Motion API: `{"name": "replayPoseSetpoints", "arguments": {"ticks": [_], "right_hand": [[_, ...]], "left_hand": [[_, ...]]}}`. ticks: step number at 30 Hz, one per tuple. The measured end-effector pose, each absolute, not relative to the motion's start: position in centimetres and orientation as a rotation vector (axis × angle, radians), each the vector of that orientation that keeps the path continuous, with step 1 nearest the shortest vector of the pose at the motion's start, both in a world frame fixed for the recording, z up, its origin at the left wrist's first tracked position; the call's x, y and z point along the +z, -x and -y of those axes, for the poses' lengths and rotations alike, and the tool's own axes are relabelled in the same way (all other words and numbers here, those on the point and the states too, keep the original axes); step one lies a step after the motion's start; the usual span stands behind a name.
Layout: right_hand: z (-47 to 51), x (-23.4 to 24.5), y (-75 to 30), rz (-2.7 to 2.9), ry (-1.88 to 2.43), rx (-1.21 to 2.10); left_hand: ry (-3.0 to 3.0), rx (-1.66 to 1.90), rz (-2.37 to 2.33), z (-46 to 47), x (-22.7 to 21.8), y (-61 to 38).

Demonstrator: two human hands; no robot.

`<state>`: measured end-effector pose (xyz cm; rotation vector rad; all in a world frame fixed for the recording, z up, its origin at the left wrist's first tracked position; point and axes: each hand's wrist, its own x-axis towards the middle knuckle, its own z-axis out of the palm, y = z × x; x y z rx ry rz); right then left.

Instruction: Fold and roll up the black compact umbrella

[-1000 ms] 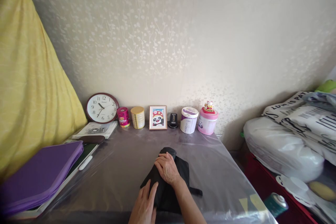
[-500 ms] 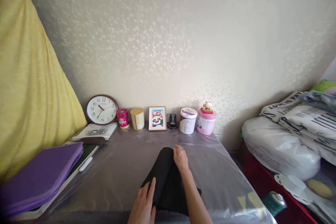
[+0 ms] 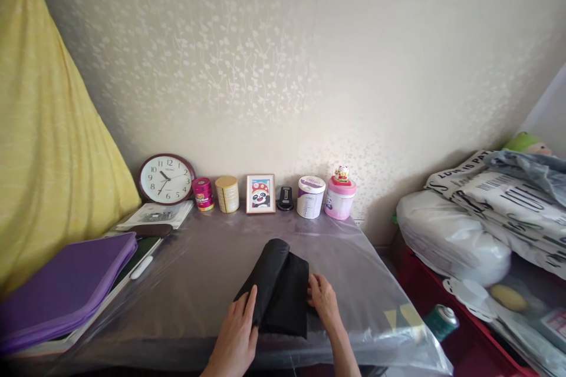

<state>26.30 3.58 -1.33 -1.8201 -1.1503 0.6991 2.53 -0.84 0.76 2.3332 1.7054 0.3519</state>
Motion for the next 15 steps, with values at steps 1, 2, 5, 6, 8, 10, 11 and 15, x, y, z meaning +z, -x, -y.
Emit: {"name": "replayPoseSetpoints", "arguments": {"ticks": [1,2,5,6,8,10,11,15], "right_hand": [[-3.4,-1.0,-26.0,1.124,1.810,0.723],[-3.3,-0.6,-25.8,1.088,1.791,0.757],[-3.0,0.5,-24.8,0.972,1.728,0.846],[-3.0,0.7,-24.5,0.963,1.709,0.851],[-3.1,0.8,-23.9,0.984,1.674,0.826],[-3.3,0.7,-23.5,1.026,1.627,0.790],[-3.4,0.6,-23.4,1.037,1.602,0.780],[-4.3,1.1,-22.9,1.059,1.482,0.765]], "left_hand": [[-2.331,0.352,-1.700,0.8,0.8,-2.5],[-2.328,0.350,-1.697,0.8,0.8,-2.5],[-2.319,0.347,-1.693,0.8,0.9,-2.4],[-2.317,0.347,-1.692,0.7,0.9,-2.4],[-2.316,0.353,-1.697,0.7,0.8,-2.4],[-2.319,0.357,-1.705,0.7,0.8,-2.5],[-2.321,0.357,-1.710,0.7,0.8,-2.5],[-2.320,0.332,-1.723,0.7,0.8,-2.5]]}}
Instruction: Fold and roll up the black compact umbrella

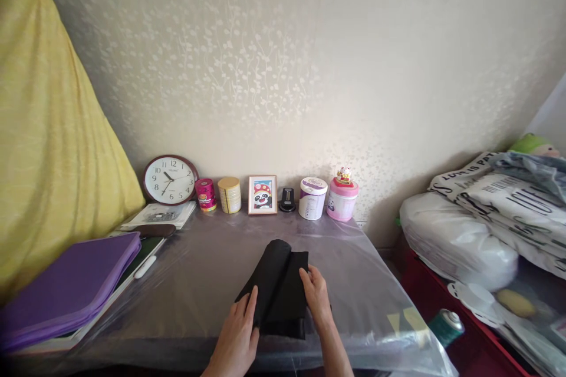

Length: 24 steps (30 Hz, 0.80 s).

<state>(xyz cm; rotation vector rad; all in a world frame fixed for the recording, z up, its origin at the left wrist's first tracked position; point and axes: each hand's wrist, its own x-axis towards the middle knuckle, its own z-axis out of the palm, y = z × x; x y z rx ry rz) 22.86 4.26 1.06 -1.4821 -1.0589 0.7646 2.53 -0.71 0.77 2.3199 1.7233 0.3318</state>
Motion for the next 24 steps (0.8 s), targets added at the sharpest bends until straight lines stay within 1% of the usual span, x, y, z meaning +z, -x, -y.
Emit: {"name": "replayPoseSetpoints", "arguments": {"ticks": [7,12,19,24], "right_hand": [[-6.7,3.2,-19.6,1.084,1.372,0.797],[-8.6,3.4,-16.8,1.123,1.366,0.804],[-10.1,2.7,-14.5,1.299,1.567,0.752],[-10.2,2.6,-13.8,1.534,1.736,0.622]], "left_hand": [[-2.330,0.277,-1.770,0.8,0.9,-2.8],[-2.338,0.275,-1.765,0.7,0.5,-2.8],[-2.344,0.373,-1.740,0.3,-0.7,-2.6],[-2.327,0.401,-1.738,0.2,-0.8,-2.5]]}}
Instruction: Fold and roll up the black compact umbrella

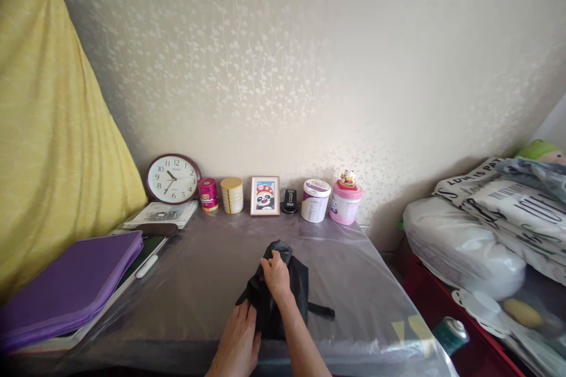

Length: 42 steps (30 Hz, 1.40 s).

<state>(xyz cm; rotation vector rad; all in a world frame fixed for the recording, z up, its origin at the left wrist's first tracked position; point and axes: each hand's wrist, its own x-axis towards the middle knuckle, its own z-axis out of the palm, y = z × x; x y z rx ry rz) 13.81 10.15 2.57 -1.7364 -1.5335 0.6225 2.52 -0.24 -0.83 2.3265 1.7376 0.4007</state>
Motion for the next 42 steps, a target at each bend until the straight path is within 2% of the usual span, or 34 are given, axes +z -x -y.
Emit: {"name": "replayPoseSetpoints", "arguments": {"ticks": [9,16,23,31,36,42], "right_hand": [[-11.0,1.1,-14.5,1.472,1.667,0.834],[-9.9,2.1,-14.6,1.514,1.382,1.081],[-7.9,2.8,-15.6,1.911,1.096,1.007],[-6.0,3.9,-15.8,2.194,1.066,0.856],[-5.9,4.4,-15.5,2.276,1.059,0.789],[-6.4,4.7,-15.6,2.232,0.943,0.935]], "left_hand": [[-2.347,0.367,-1.759,0.5,-0.1,-2.2],[-2.296,0.450,-1.764,0.8,-0.2,-1.7],[-2.289,0.439,-1.787,0.8,0.0,-1.3],[-2.275,0.561,-1.809,1.1,-1.2,-0.7],[-2.381,0.738,-1.831,1.5,-0.1,-0.9],[-2.498,0.636,-1.703,0.6,0.2,-2.0]]}}
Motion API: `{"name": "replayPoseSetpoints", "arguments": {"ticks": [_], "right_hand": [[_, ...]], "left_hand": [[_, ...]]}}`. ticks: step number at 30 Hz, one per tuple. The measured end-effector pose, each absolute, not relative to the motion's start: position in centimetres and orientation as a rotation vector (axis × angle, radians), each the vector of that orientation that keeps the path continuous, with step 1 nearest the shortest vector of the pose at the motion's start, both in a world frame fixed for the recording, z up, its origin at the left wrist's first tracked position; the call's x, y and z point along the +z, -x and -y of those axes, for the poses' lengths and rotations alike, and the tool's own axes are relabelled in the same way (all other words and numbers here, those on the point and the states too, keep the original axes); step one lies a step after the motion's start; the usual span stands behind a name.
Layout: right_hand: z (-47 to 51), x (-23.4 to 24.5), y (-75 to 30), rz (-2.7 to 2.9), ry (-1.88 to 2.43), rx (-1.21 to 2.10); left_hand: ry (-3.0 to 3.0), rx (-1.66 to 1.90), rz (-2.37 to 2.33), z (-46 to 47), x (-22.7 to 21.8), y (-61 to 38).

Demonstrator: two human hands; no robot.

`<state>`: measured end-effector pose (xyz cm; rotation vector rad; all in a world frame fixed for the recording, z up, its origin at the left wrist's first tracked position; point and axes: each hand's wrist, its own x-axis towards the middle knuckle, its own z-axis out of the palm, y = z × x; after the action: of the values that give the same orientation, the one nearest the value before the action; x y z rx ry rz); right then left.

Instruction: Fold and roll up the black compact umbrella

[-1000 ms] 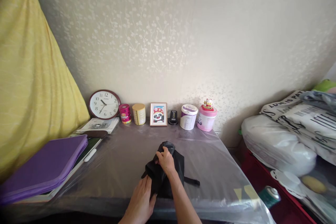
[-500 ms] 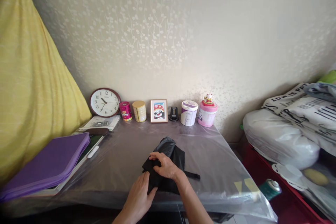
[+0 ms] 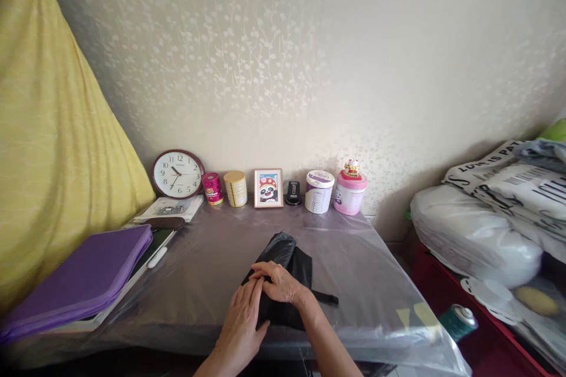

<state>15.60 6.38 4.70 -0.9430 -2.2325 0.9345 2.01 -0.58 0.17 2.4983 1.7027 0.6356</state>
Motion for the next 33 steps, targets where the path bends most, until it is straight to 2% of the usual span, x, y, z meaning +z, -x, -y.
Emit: {"name": "replayPoseSetpoints", "arguments": {"ticks": [4,9,14,21,26,33], "right_hand": [[-6.4,3.9,-15.8,2.135,0.966,0.889],[-6.9,2.3,-16.0,2.118,1.022,0.511],[-9.4,1.5,-16.5,2.203,1.046,0.298],[-14.9,1.4,-18.3,2.208,1.292,0.157],[-15.3,2.2,-18.8,1.980,1.543,0.046],[-10.7,0.7,-16.6,2.082,1.217,0.097]], "left_hand": [[-2.477,0.579,-1.737,0.5,0.0,-2.3],[-2.421,0.413,-1.777,0.8,0.2,-2.3],[-2.358,0.254,-1.767,0.6,0.2,-2.5],[-2.336,0.211,-1.705,0.2,0.3,-2.4],[-2.293,0.310,-1.673,-0.1,-0.6,-2.2],[-2.336,0.192,-1.718,0.3,0.8,-2.6]]}}
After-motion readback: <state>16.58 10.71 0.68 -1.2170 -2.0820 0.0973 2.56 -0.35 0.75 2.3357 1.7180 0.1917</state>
